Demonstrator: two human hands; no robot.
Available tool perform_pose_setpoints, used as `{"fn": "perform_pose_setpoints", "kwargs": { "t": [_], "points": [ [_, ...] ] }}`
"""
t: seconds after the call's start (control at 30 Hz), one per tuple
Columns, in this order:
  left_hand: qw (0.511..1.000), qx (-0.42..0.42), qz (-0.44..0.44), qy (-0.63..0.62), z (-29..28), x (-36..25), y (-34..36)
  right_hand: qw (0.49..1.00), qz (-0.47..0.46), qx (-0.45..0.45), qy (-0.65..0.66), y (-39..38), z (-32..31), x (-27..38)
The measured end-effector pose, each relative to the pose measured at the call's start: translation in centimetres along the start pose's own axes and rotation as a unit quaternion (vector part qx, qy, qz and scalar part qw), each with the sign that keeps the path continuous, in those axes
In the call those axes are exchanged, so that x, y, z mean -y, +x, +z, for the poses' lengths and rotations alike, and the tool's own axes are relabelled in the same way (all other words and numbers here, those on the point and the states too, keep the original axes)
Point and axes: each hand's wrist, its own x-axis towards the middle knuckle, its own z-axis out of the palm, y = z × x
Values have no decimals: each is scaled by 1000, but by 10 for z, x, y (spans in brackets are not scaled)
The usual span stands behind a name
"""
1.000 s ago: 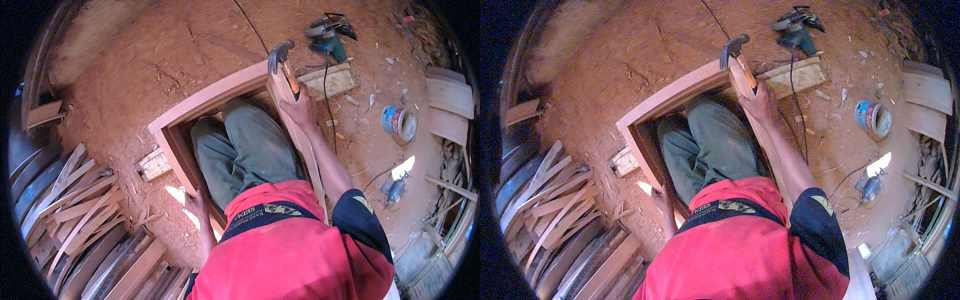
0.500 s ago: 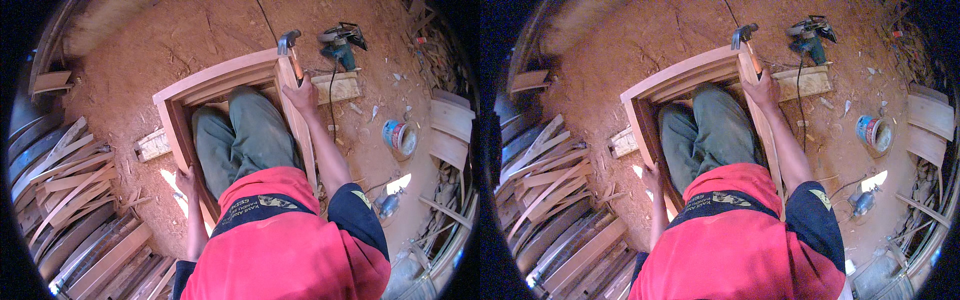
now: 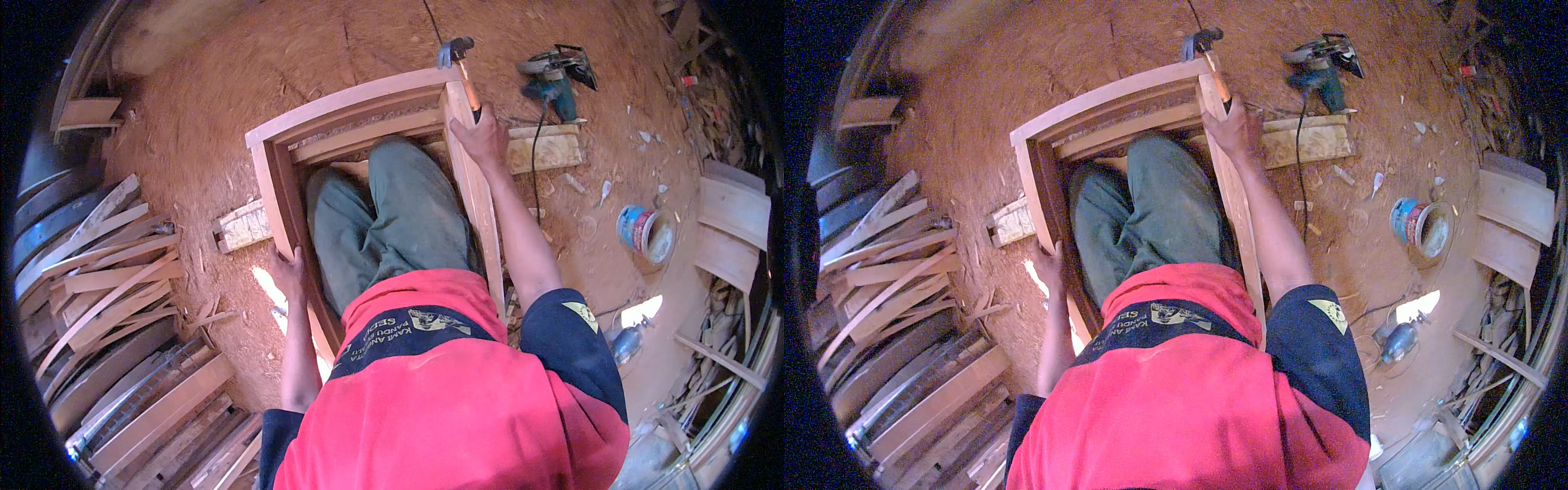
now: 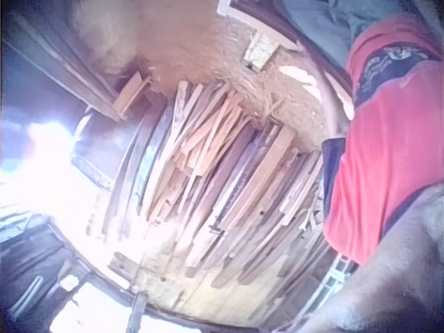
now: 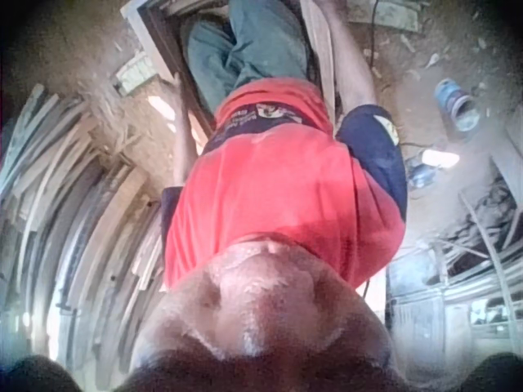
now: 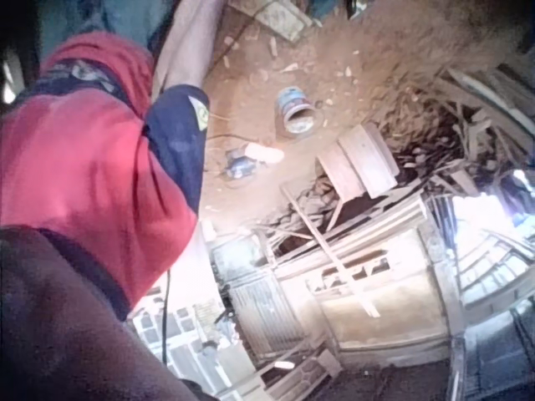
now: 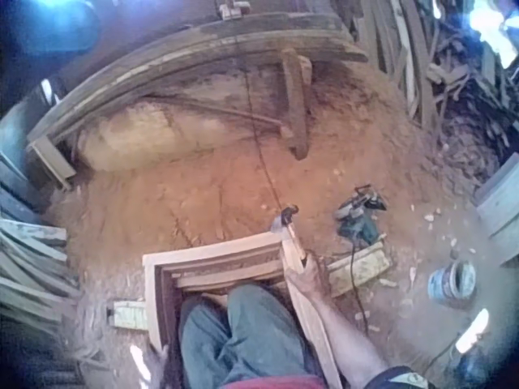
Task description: The person measures and hammers a wooden strip onto a larger wooden frame while sitting on the floor of a workshop.
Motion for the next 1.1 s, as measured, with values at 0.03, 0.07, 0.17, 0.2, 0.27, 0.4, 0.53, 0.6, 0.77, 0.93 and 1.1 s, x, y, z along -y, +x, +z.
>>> {"fn": "perform_pose_setpoints", "kwargs": {
  "t": [0.03,0.07,0.17,0.2,0.27,0.4,0.53,0.6,0.77,0.93,1.1],
  "points": [
    [1000,-20,6,-15,1,-16,1,1000,-10,-23,11,-2,-3,-5],
    [999,-40,12,-30,2,-32,3,998,-21,-47,21,-4,-8,-11],
    [976,-136,171,24,-7,-66,21,999,39,-15,31,-15,-18,-24],
    [967,-102,233,-14,-10,-99,21,996,-22,-79,23,-21,-21,-37],
    [939,-57,336,-38,-5,-164,19,991,4,-73,110,-35,-36,-39],
    [870,-13,492,-7,54,-279,27,977,50,-81,192,-56,-72,-31],
    [838,-16,542,52,123,-365,38,970,78,-75,218,-78,-88,-35],
    [848,1,527,59,140,-388,36,977,63,-79,188,-89,-95,-44],
    [837,39,544,52,146,-385,42,980,63,-60,178,-107,-91,-66],
    [824,70,557,70,138,-376,49,955,85,19,285,-82,-85,-28],
    [817,74,571,36,138,-375,59,989,-28,16,142,-49,-77,-11]
  ]
}}
